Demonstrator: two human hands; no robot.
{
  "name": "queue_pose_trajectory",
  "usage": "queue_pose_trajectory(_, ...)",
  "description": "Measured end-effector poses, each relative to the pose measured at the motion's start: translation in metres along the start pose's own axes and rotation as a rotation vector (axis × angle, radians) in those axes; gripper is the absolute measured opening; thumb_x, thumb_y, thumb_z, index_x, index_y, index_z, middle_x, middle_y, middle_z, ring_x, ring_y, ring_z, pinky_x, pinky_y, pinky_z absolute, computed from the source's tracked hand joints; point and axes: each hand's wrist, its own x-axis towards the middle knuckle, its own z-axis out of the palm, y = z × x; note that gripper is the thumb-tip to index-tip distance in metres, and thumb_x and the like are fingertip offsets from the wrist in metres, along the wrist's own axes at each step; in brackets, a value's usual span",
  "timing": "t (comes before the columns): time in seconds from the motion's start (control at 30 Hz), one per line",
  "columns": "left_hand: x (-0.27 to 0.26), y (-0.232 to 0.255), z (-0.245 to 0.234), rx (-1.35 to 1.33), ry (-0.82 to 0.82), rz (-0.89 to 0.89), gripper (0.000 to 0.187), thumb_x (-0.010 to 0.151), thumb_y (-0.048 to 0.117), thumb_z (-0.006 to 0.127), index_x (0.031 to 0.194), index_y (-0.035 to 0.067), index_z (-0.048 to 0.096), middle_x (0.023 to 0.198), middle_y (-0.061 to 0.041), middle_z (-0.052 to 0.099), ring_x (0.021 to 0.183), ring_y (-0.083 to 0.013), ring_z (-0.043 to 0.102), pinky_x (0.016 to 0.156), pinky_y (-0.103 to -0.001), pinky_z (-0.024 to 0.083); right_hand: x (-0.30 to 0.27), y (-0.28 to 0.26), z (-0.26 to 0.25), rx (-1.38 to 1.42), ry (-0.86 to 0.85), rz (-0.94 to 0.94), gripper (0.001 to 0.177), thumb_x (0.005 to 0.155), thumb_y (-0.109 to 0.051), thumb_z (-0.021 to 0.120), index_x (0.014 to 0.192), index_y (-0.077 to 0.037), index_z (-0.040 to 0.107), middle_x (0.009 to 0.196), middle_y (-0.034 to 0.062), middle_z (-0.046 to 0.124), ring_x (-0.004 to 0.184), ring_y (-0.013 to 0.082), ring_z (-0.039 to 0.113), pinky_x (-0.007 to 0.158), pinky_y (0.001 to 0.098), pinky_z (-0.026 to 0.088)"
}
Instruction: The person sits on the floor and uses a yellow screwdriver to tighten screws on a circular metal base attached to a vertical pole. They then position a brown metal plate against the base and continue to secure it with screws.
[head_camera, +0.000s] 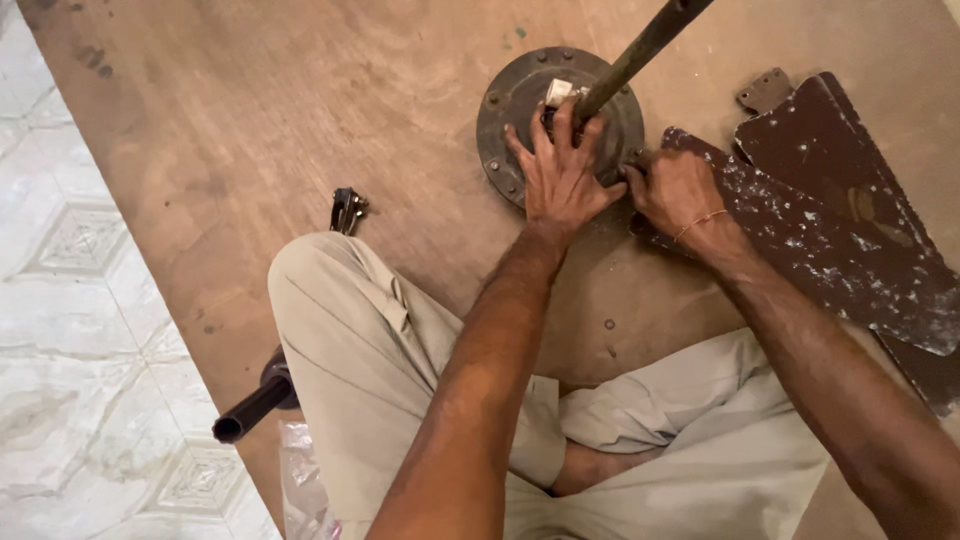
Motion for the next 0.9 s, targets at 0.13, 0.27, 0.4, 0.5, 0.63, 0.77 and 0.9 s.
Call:
queue_pose_trajectory(0.13, -0.001, -0.002, 0.001, -0.022, 0.05, 0.003, 0.106, 0.054, 0.063, 0.091, 0.141, 0.033, 0.04, 0.153, -0.01, 0.032, 0.145, -0.0453, 0.029, 0.111, -0.088, 0.018, -0.002, 0.008, 0.002, 0.253, 0.144, 0.0, 0.018, 0.094, -0.012, 0.072, 0.108, -0.001, 0.073, 0.09, 0.0226, 0.073, 0.076, 0.0366, 0.071, 0.072, 0.0462, 0.058)
queue_pose_trajectory(0.27, -0.005, -0.004, 0.003, -0.052, 0.071, 0.037, 0.11, 0.05, 0.07, 0.09, 0.142, 0.033, 0.041, 0.152, -0.009, 0.032, 0.146, -0.0446, 0.03, 0.112, -0.088, 0.017, 0.007, 0.054, 0.006, 0.657, 0.133, 0.186, 0.043, 0.088, 0.006, 0.059, 0.13, 0.001, 0.055, 0.11, 0.0133, 0.074, 0.1, 0.0246, 0.069, 0.084, 0.036, 0.056)
queue_pose_trajectory(0.4, -0.002, -0.003, 0.006, -0.012, 0.037, 0.016, 0.109, 0.049, 0.075, 0.088, 0.139, 0.033, 0.042, 0.15, -0.009, 0.031, 0.145, -0.0456, 0.03, 0.112, -0.088, 0.016, 0.014, 0.106, 0.006, 1.297, 0.333, 0.239, 0.064, 0.083, 0.017, 0.038, 0.144, 0.0, 0.048, 0.13, 0.0122, 0.07, 0.116, 0.0231, 0.062, 0.087, 0.0311, 0.051)
queue_pose_trajectory(0.5, -0.003, -0.005, 0.008, 0.009, 0.047, 0.025, 0.11, 0.05, 0.078, 0.086, 0.14, 0.034, 0.041, 0.149, -0.008, 0.029, 0.144, -0.046, 0.031, 0.113, -0.088, 0.014, 0.003, 0.11, 0.013, 1.33, 0.507, 0.167, 0.065, 0.083, 0.022, 0.037, 0.144, 0.0, 0.047, 0.132, 0.0144, 0.065, 0.121, 0.0219, 0.062, 0.101, 0.0322, 0.054)
queue_pose_trajectory(0.63, -0.003, -0.008, 0.014, 0.034, 0.047, 0.039, 0.11, 0.051, 0.082, 0.083, 0.14, 0.035, 0.039, 0.149, -0.009, 0.028, 0.144, -0.0456, 0.031, 0.114, -0.088, 0.014, -0.003, 0.096, 0.029, 1.388, 0.562, 0.052, 0.05, 0.095, 0.019, 0.044, 0.142, 0.001, 0.045, 0.132, 0.0153, 0.063, 0.127, 0.0271, 0.065, 0.115, 0.0403, 0.058)
queue_pose_trajectory(0.77, -0.005, -0.01, 0.016, 0.029, 0.051, 0.035, 0.11, 0.052, 0.083, 0.082, 0.141, 0.035, 0.039, 0.15, -0.008, 0.028, 0.144, -0.0448, 0.033, 0.114, -0.088, 0.015, -0.012, 0.072, 0.039, 1.173, 0.614, -0.058, 0.037, 0.112, 0.007, 0.051, 0.146, 0.001, 0.041, 0.135, 0.0175, 0.064, 0.133, 0.0291, 0.064, 0.119, 0.0473, 0.054)
queue_pose_trajectory(0.9, -0.004, -0.013, 0.021, 0.034, 0.08, 0.056, 0.111, 0.054, 0.085, 0.081, 0.142, 0.034, 0.037, 0.152, -0.009, 0.027, 0.144, -0.045, 0.033, 0.113, -0.088, 0.015, -0.027, 0.047, 0.043, 1.071, 0.625, -0.029, 0.029, 0.116, -0.005, 0.05, 0.143, 0.002, 0.042, 0.131, 0.0168, 0.067, 0.128, 0.0258, 0.067, 0.111, 0.0434, 0.055)
